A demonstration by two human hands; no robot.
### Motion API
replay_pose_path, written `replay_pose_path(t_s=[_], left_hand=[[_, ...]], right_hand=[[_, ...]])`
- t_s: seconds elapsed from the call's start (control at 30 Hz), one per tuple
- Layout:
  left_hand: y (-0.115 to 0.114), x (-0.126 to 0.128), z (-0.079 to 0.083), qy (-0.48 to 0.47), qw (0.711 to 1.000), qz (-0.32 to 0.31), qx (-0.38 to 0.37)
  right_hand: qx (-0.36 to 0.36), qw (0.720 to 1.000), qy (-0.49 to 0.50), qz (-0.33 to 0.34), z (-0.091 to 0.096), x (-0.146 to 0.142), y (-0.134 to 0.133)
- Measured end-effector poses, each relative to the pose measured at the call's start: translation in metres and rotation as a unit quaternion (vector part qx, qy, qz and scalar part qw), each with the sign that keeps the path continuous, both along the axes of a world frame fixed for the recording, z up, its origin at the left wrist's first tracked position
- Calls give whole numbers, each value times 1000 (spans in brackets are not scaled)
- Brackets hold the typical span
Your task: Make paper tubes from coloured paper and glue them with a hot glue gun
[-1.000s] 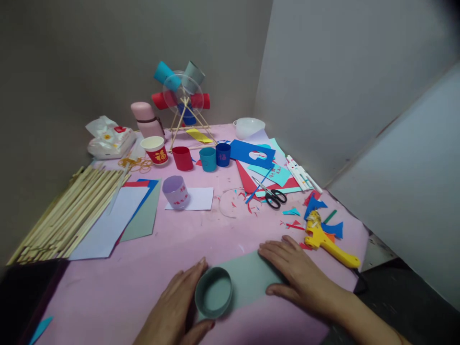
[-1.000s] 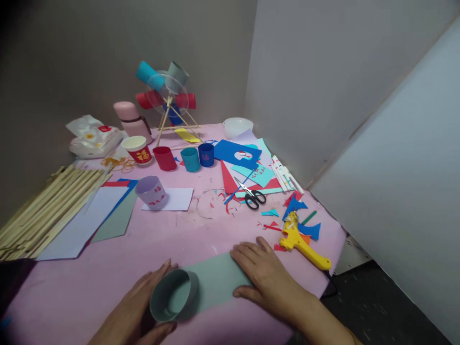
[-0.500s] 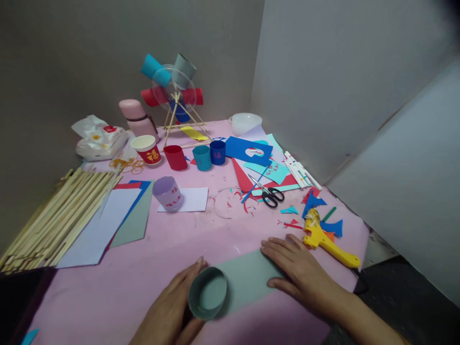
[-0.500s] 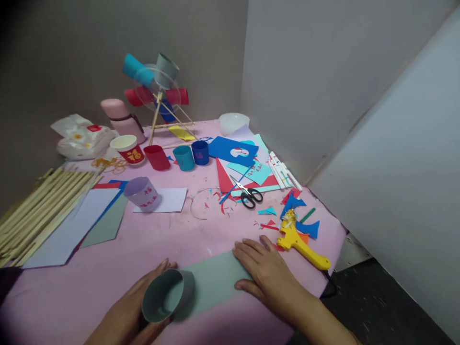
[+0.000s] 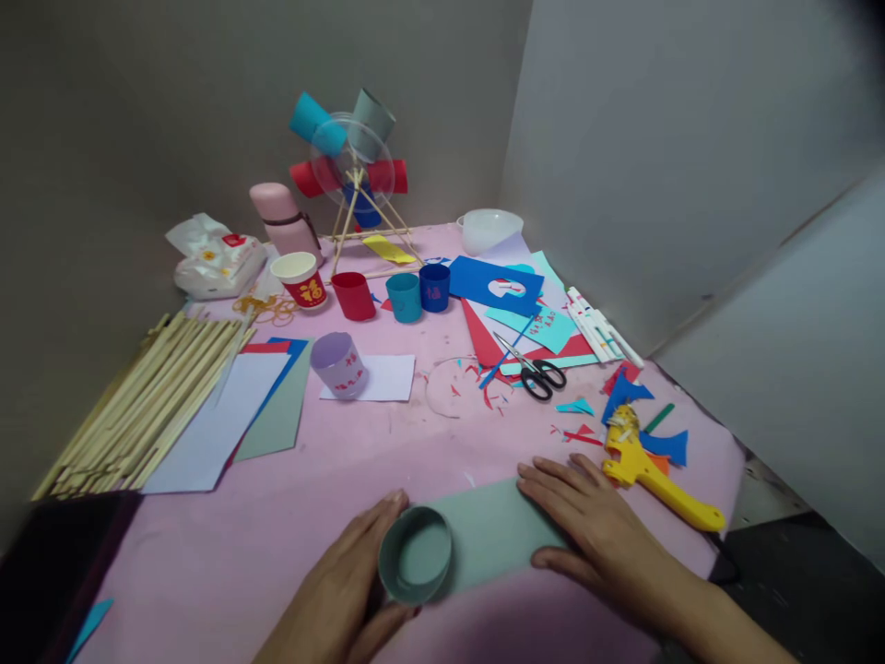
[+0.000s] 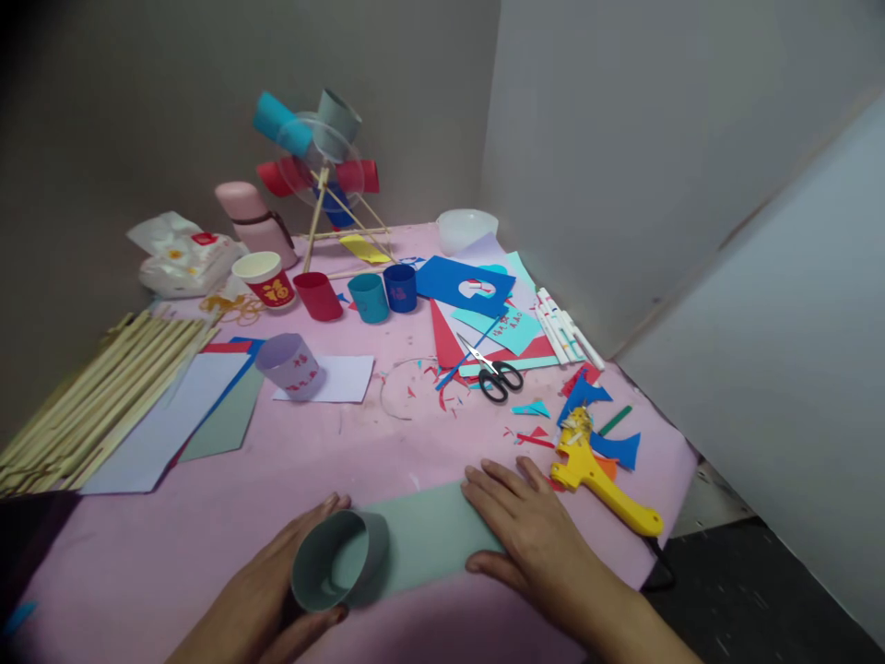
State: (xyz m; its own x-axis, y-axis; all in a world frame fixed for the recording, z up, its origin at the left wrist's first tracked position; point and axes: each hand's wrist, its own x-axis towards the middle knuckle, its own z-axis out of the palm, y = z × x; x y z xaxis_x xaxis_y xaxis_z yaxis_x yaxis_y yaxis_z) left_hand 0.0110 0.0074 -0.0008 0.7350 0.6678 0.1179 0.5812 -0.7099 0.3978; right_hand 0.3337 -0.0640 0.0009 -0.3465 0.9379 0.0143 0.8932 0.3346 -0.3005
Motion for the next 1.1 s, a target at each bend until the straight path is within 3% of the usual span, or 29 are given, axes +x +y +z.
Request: replay_pose_path(t_s=[0.27,0.4,0.5,0.57,0.7,0.87,0.97,1.1], left_hand=[[9,26,2,-57,997,15,-59],[5,25,2,-100,988,40,-114],[5,22,10,-137,971,56,-185],[9,21,18,-150,964,41,-217],[30,27,29,-140,949,-49,-280],[56,43,32,-173,891,-130,-398],[60,50,28,-186,870,-140,-435],[54,52,21,-200,866,-108,-446]], right_hand=[[40,998,-32,-41,-1,9,10],[48,998,-18,-33,6,-13,4],[-2,1000,-3,20,9,-35,4],[-46,998,-6,43,9,-45,7],[-77,996,-3,43,6,-51,13],[-68,997,10,30,4,-51,11],[-65,998,17,21,4,-52,10],[-62,998,21,20,4,-52,11]])
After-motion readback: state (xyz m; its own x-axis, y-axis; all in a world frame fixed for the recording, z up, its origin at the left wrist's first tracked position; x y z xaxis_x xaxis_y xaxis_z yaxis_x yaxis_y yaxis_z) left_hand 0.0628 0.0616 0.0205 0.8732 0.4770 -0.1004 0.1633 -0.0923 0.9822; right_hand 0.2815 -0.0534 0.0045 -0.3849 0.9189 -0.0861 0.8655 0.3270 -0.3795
